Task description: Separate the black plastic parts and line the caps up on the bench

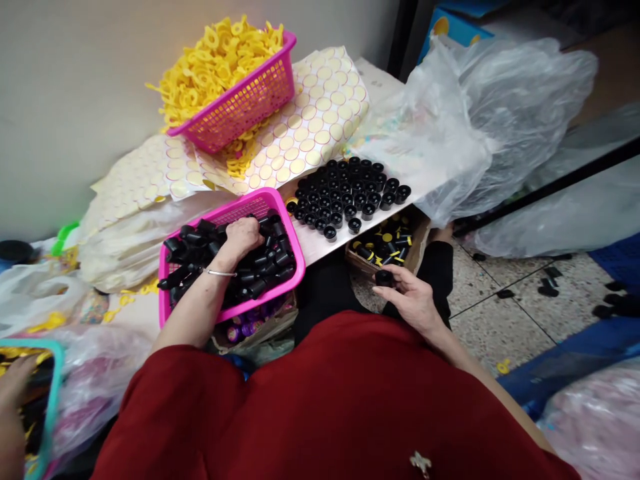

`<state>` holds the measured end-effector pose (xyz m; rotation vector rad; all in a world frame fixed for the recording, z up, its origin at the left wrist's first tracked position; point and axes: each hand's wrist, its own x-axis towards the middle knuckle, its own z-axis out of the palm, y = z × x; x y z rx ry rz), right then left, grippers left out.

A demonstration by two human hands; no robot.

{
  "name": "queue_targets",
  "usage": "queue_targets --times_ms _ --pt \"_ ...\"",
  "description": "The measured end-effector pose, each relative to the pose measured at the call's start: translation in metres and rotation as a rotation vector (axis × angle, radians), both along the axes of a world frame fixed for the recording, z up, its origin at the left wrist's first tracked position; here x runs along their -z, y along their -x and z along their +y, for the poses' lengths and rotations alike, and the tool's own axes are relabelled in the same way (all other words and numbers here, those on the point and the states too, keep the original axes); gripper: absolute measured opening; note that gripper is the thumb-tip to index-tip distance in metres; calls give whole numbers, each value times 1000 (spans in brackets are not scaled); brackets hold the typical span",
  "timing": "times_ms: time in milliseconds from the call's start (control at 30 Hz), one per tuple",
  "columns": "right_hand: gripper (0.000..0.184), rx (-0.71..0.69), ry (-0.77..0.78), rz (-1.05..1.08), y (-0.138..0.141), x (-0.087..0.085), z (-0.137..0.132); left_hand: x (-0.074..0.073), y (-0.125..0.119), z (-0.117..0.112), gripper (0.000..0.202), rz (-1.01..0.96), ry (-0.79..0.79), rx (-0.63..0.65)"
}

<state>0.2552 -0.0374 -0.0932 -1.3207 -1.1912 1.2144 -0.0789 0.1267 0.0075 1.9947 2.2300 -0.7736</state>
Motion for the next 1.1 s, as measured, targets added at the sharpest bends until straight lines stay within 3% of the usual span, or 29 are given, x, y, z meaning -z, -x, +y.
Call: queue_targets --times_ms 333,433,533,633,733,867,1100 --pt "50 25 52 28 2 4 -1 8 13 4 36 -223 -111 -8" --pt "51 -1 32 -3 0 5 -2 -1 27 4 34 -443 -239 -114" --pt "46 -46 -39 -45 -1 -5 2 -20 34 -7 40 -635 -328 -199" --pt "39 -134 -251 -176 6 -31 15 -37 15 -28 32 -1125 -301 -332" --pt "38 -266 -515 -248 23 -63 34 -45 -23 -49 23 -1516 -137 -452" --pt "35 -286 -684 -290 45 -87 56 -48 -70 -67 19 -1643 38 -473" --pt "28 -251 -757 -351 47 -87 58 -41 -97 -67 17 -1690 139 -398"
